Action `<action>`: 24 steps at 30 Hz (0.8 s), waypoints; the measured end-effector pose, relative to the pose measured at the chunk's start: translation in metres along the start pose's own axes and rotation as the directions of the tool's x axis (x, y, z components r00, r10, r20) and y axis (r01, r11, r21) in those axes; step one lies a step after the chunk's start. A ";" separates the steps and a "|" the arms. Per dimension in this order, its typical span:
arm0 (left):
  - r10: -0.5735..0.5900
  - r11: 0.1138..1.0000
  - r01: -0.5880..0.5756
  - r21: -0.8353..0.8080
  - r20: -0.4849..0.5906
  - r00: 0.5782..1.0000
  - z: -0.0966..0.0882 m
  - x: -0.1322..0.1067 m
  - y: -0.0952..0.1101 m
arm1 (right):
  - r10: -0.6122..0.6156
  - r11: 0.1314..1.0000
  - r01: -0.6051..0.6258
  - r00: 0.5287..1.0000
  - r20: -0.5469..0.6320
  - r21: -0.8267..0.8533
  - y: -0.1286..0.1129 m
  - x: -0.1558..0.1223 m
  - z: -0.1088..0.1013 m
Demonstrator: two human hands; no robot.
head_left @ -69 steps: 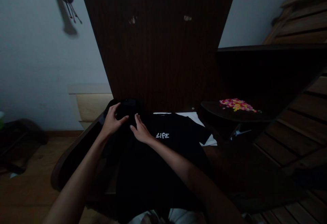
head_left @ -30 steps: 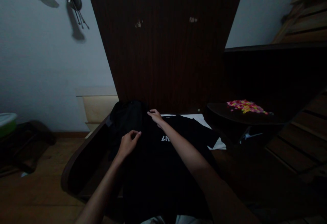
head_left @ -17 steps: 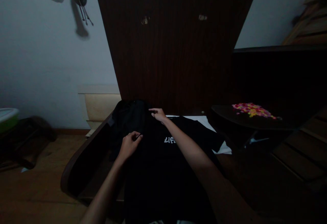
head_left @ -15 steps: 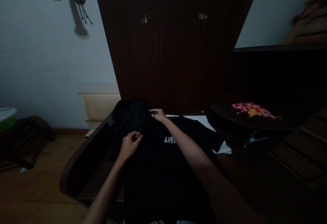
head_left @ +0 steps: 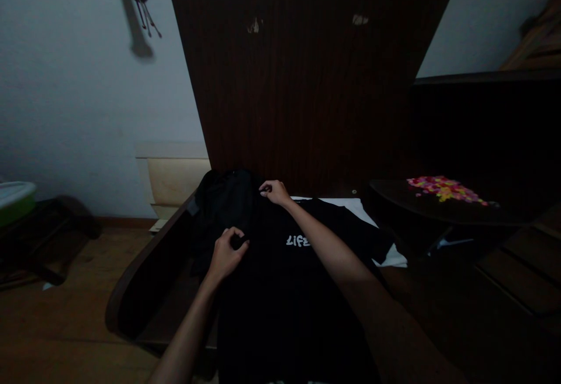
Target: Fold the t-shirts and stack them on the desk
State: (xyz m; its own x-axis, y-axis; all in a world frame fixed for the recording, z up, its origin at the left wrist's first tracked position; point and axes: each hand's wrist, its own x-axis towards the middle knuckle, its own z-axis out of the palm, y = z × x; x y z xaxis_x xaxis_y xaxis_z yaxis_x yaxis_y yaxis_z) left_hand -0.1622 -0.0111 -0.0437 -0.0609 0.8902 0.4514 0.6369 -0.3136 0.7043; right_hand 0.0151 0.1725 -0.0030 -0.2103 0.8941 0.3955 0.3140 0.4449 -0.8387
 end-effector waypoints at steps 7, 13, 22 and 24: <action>0.019 0.995 -0.020 -0.100 -0.008 1.000 -0.002 -0.001 0.003 | -0.148 0.988 0.150 0.988 -0.050 0.043 -0.007 -0.002 0.002; -0.030 0.991 0.032 -0.128 0.017 0.999 -0.003 -0.002 0.004 | -0.138 0.987 0.144 0.987 -0.088 0.069 -0.007 -0.005 -0.006; -0.041 0.997 0.043 -0.058 0.034 0.999 -0.004 -0.003 0.007 | 0.017 0.973 -0.030 0.998 0.060 0.230 0.002 -0.004 -0.025; -0.026 0.999 0.027 -0.037 0.036 0.999 -0.005 -0.004 0.008 | 0.034 0.957 -0.052 0.997 0.067 0.284 0.003 -0.003 -0.023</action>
State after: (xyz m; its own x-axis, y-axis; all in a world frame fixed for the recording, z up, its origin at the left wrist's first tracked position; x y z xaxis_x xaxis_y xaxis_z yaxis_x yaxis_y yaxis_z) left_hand -0.1608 -0.0183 -0.0373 -0.0494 0.9092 0.4133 0.6060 -0.3016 0.7360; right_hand 0.0380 0.1718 0.0020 -0.2613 0.9033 0.3402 0.0489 0.3644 -0.9300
